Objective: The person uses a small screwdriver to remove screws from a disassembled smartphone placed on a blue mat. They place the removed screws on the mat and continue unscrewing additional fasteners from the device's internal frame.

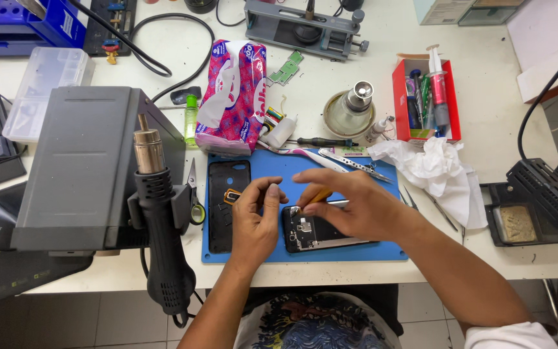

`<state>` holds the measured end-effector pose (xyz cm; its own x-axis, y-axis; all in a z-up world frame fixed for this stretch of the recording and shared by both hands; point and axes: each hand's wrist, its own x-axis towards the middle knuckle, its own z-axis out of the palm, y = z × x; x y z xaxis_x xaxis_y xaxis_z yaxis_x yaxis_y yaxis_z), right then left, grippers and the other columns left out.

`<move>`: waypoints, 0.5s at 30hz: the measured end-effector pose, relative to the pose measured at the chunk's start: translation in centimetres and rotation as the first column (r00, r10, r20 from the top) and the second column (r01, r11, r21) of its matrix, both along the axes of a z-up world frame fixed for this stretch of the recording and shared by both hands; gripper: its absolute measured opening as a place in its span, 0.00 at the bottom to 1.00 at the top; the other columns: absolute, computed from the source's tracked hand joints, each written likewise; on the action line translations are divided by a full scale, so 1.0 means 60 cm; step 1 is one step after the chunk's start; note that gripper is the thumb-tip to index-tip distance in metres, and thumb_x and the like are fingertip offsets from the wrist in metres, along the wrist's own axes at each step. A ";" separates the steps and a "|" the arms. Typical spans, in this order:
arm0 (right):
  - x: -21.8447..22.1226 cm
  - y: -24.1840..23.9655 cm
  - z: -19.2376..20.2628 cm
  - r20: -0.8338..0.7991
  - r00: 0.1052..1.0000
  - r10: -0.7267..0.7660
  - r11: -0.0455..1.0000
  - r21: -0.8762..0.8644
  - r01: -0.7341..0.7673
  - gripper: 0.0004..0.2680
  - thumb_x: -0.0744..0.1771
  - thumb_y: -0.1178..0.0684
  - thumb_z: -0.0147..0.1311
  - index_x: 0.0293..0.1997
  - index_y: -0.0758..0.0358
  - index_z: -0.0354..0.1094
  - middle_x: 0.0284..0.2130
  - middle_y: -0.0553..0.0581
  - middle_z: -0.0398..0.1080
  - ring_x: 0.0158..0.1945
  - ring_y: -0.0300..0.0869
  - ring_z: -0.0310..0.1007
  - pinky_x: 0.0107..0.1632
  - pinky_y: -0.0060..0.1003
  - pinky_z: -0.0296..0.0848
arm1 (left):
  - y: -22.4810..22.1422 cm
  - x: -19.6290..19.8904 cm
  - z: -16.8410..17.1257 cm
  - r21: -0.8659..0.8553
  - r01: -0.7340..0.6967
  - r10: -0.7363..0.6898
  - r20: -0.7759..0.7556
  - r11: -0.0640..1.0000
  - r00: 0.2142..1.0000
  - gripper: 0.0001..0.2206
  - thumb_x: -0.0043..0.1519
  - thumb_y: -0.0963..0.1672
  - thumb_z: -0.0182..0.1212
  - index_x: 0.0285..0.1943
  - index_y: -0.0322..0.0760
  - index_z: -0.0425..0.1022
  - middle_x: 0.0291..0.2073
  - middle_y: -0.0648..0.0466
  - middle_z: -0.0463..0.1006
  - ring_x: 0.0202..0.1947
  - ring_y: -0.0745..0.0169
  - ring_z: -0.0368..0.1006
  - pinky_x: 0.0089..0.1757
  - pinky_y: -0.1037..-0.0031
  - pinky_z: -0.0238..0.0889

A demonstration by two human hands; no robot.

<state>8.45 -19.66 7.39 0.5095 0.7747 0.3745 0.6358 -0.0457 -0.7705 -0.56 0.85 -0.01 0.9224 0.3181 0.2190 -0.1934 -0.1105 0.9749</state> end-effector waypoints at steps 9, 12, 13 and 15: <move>0.016 -0.032 -0.069 -0.332 0.937 -0.110 0.922 0.317 0.221 0.17 0.67 0.71 0.65 0.63 0.70 0.70 0.44 0.70 0.86 0.47 0.54 0.91 0.52 0.48 0.90 | -0.007 -0.002 0.011 -0.016 0.118 -0.117 0.057 0.993 0.992 0.10 0.76 0.42 0.60 0.56 0.34 0.87 0.37 0.46 0.87 0.41 0.52 0.88 0.45 0.61 0.82; 0.014 -0.029 -0.078 -0.357 0.925 -0.129 0.908 0.332 0.255 0.16 0.67 0.71 0.64 0.62 0.70 0.70 0.44 0.70 0.84 0.48 0.53 0.90 0.51 0.47 0.90 | -0.005 -0.003 0.011 -0.024 0.108 -0.107 0.065 0.994 0.992 0.09 0.76 0.41 0.60 0.56 0.32 0.86 0.37 0.44 0.87 0.41 0.51 0.88 0.45 0.60 0.82; 0.013 -0.030 -0.079 -0.356 0.923 -0.145 0.909 0.321 0.267 0.16 0.67 0.72 0.64 0.62 0.70 0.70 0.44 0.69 0.84 0.48 0.53 0.90 0.51 0.47 0.90 | -0.004 -0.002 0.012 -0.025 0.105 -0.103 0.070 0.994 0.992 0.09 0.76 0.40 0.60 0.56 0.31 0.86 0.37 0.44 0.87 0.41 0.51 0.88 0.45 0.60 0.82; 0.011 -0.030 -0.078 -0.338 0.928 -0.160 0.912 0.310 0.270 0.16 0.67 0.72 0.64 0.61 0.70 0.71 0.43 0.69 0.84 0.47 0.53 0.90 0.51 0.47 0.91 | -0.004 -0.001 0.009 -0.010 0.095 -0.094 0.074 0.995 0.993 0.09 0.75 0.40 0.61 0.57 0.31 0.86 0.37 0.45 0.87 0.41 0.51 0.89 0.44 0.60 0.82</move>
<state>9.13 -21.49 2.74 0.7784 0.4833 0.4005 0.3781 0.1483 -0.9138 -0.64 0.59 0.52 0.9302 0.2337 0.2832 -0.2731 -0.0753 0.9591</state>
